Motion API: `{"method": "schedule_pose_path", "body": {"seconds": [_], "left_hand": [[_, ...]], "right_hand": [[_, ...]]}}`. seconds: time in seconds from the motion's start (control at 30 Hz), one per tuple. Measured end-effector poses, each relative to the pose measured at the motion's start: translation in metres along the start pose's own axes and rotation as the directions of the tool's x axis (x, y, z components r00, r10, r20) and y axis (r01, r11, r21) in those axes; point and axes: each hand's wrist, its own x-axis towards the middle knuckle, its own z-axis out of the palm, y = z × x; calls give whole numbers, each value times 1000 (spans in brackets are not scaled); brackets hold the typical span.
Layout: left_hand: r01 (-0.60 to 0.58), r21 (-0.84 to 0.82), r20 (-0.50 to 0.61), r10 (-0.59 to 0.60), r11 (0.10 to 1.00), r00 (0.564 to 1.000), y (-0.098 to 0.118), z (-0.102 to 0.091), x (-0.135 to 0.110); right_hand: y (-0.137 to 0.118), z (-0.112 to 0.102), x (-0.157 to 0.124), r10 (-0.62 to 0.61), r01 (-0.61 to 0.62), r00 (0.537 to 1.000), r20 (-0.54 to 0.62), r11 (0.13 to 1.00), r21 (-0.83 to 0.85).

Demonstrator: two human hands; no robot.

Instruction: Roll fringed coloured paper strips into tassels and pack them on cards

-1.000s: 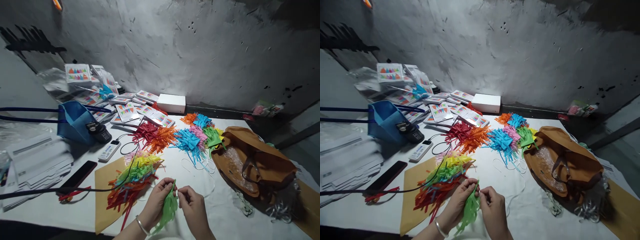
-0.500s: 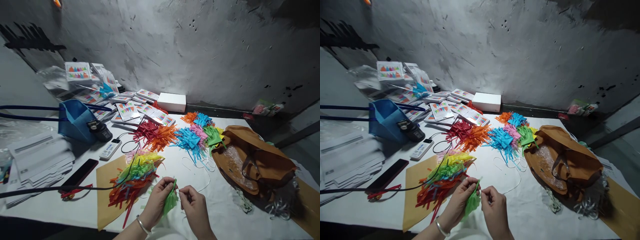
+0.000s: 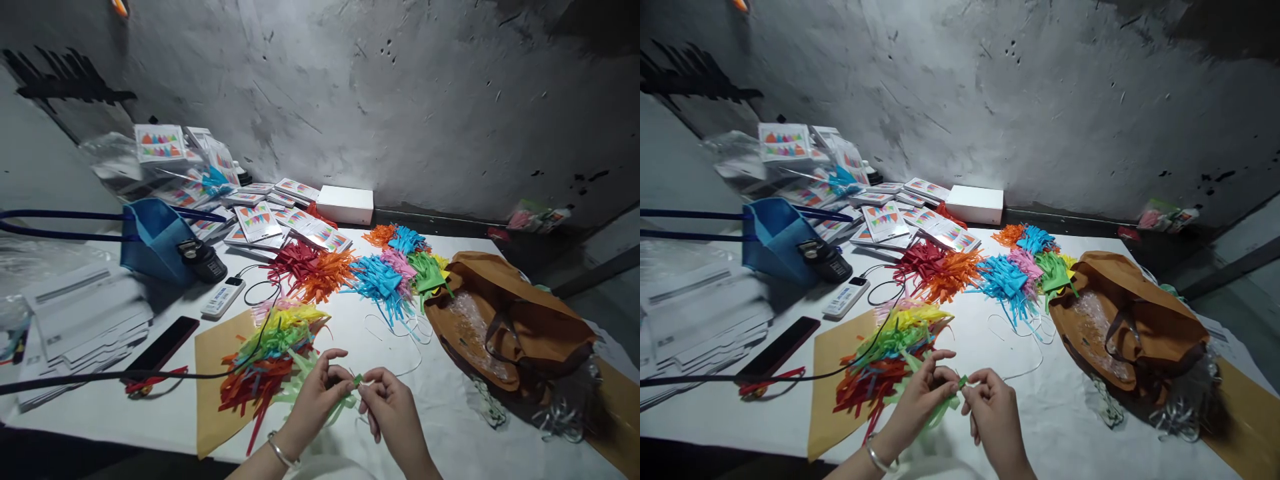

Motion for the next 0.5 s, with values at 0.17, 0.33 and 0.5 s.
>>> {"method": "schedule_pose_path", "body": {"seconds": [0.17, 0.33, 0.5], "left_hand": [[-109, 234, 70, 95, 966, 993, 8, -8, -3], [-113, 295, 91, 90, 949, 992, 6, -11, -8], [-61, 300, 34, 53, 952, 998, 0, -12, -9]], "right_hand": [[15, 7, 7, 58, -99, 986, 153, 956, 278], [27, 10, 10, 45, -72, 993, 105, 960, 271], [30, 13, 8, -32, 34, 999, -10, 982, 187]]}}
